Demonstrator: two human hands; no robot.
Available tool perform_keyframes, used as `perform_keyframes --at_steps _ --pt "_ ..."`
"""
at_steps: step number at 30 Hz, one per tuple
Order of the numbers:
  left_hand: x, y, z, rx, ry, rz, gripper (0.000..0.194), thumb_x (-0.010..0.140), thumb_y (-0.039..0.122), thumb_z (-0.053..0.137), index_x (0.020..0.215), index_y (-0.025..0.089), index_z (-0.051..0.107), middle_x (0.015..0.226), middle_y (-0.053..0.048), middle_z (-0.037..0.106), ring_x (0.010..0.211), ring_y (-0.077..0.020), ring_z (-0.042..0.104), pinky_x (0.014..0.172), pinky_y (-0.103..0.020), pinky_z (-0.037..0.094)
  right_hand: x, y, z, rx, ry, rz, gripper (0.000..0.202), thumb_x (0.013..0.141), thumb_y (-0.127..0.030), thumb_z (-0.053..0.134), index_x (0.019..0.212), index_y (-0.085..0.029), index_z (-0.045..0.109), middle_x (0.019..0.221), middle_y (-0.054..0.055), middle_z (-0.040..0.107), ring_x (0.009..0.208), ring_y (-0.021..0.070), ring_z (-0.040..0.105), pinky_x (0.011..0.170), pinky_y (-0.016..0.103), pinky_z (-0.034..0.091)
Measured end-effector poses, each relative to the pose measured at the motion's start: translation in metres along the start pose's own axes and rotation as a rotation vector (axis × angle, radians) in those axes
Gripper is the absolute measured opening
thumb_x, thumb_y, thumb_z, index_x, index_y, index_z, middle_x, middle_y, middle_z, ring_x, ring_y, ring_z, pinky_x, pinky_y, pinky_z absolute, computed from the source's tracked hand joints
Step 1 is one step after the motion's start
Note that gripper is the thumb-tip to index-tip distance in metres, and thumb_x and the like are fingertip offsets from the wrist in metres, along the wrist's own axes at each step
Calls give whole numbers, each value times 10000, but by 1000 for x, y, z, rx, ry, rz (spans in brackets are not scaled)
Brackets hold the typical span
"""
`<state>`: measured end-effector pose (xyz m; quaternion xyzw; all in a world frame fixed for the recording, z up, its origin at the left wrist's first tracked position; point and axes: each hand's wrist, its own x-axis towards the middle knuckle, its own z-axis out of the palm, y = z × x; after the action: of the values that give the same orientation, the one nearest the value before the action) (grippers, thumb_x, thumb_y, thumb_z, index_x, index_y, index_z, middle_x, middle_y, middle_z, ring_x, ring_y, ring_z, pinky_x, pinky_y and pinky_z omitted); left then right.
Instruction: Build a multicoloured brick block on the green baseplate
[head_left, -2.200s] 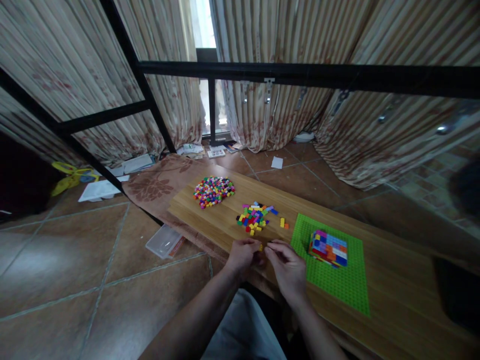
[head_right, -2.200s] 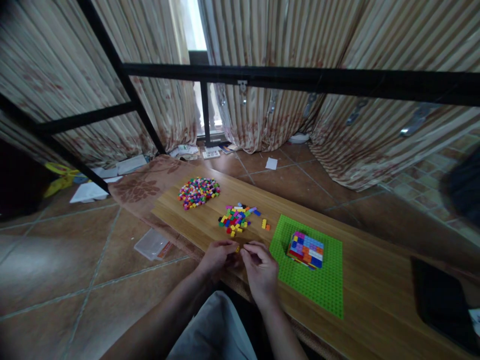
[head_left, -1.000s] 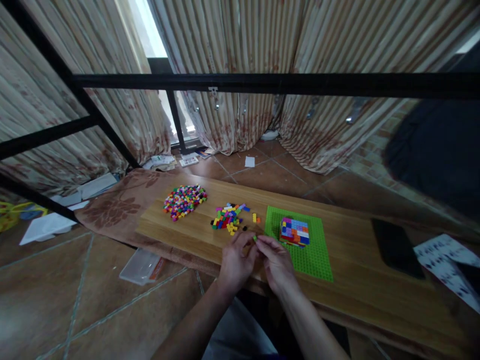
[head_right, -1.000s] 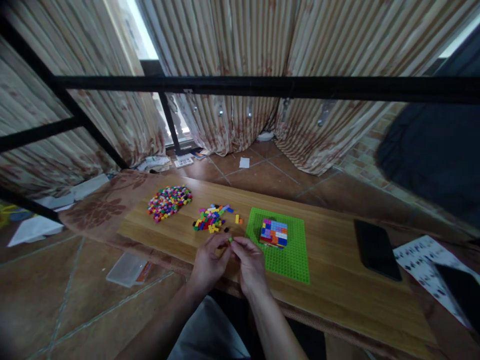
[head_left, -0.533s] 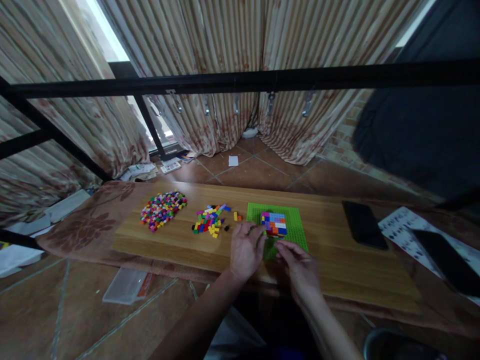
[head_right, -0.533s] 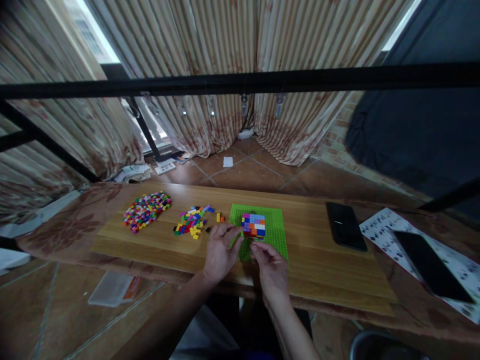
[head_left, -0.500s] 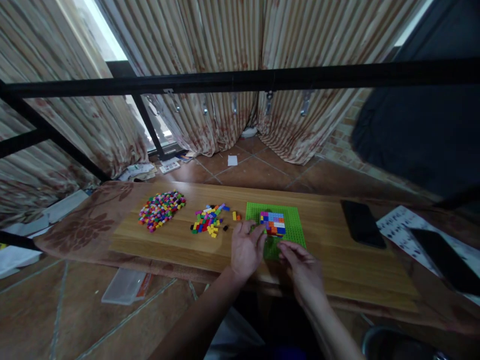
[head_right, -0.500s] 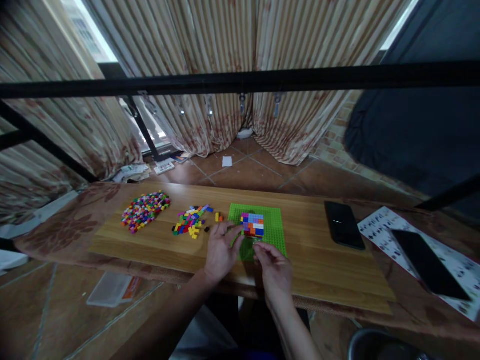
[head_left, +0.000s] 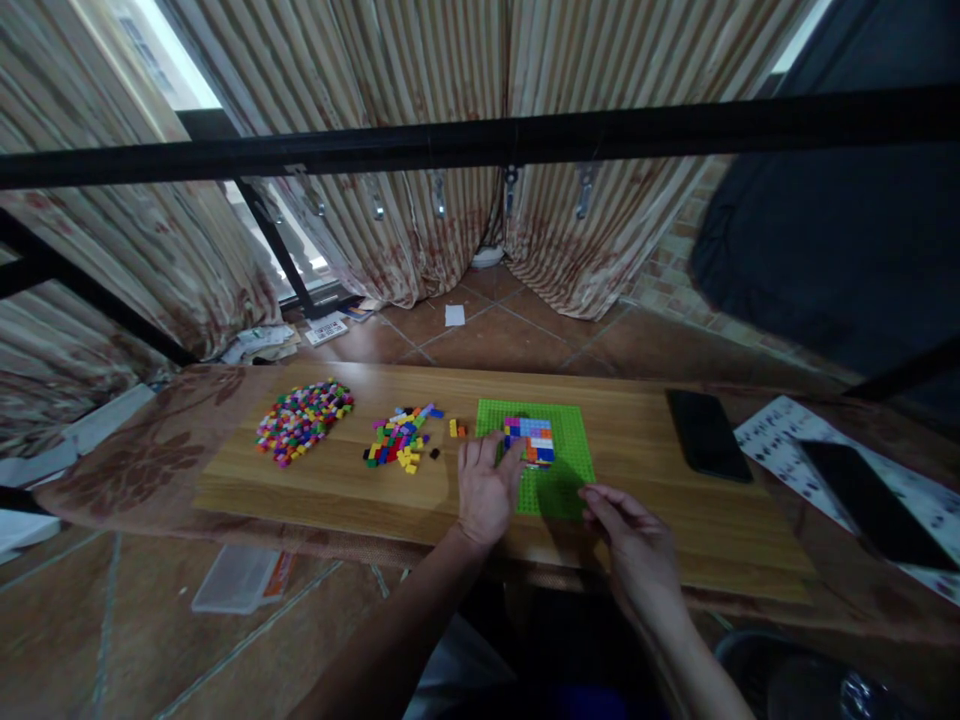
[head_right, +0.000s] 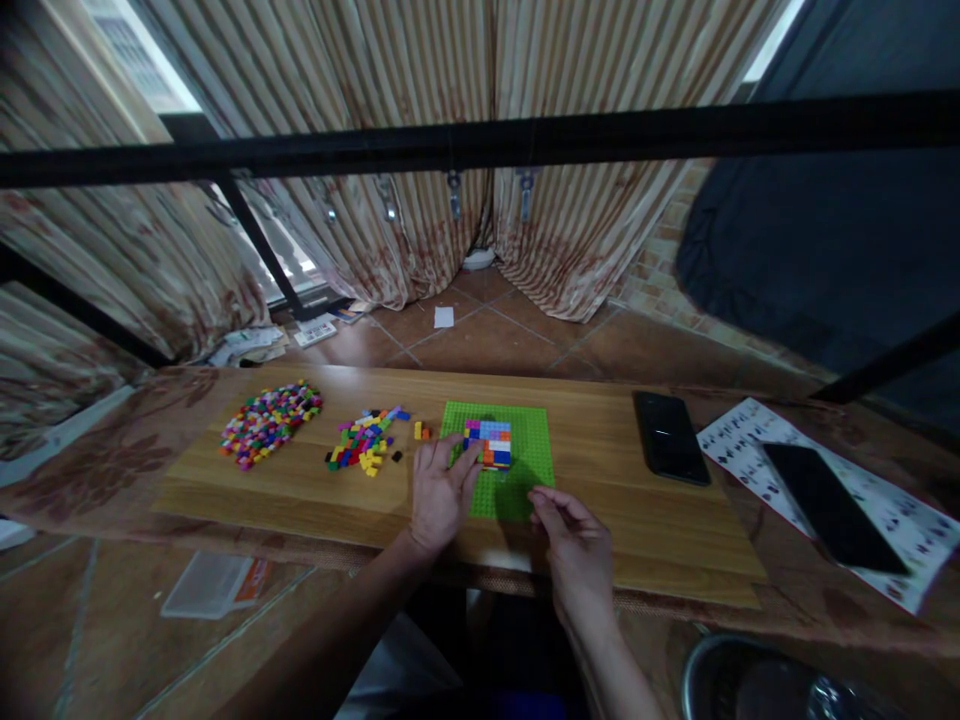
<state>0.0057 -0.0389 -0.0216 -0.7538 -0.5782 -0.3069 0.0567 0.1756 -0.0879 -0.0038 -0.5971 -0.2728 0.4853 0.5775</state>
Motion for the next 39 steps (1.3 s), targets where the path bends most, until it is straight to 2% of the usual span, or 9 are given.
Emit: perform_keyframes --at_steps 9,18,26,34,39 --pt "-8 -6 -1 -70 25 30 386 913 275 523 1296 243 553 1192 -94 599 1023 -238 502 896 -404 412 1 5 4 8 -25 28 301 592 -429 824 799 -223 749 804 8 713 668 103 569 635 222 457" --pt "-16 -5 -3 -27 -18 129 364 902 228 500 1256 246 582 1224 -93 580 1030 -248 502 915 -441 390 -1 7 4 5 -40 74 313 577 -429 828 794 -219 747 800 7 713 669 107 574 641 230 460" --pt "-9 -4 -5 -3 -69 119 327 903 248 504 1215 270 602 1178 -72 597 1017 -234 503 966 -465 351 -1 7 4 7 2 95 355 508 -435 854 761 -210 750 794 16 709 670 112 567 606 220 458" --pt "-11 -6 -3 -41 -93 106 323 918 239 487 1223 274 588 1168 -56 597 1032 -223 509 1014 -489 307 -1 9 7 -6 -46 95 343 546 -438 846 795 -223 750 818 8 710 676 104 573 610 208 469" --pt "-10 0 -14 -109 -94 37 337 889 253 535 1220 286 589 1199 -65 565 1047 -232 507 993 -493 340 -4 11 8 -20 -69 102 330 554 -429 845 790 -220 748 843 18 718 707 121 591 628 217 483"
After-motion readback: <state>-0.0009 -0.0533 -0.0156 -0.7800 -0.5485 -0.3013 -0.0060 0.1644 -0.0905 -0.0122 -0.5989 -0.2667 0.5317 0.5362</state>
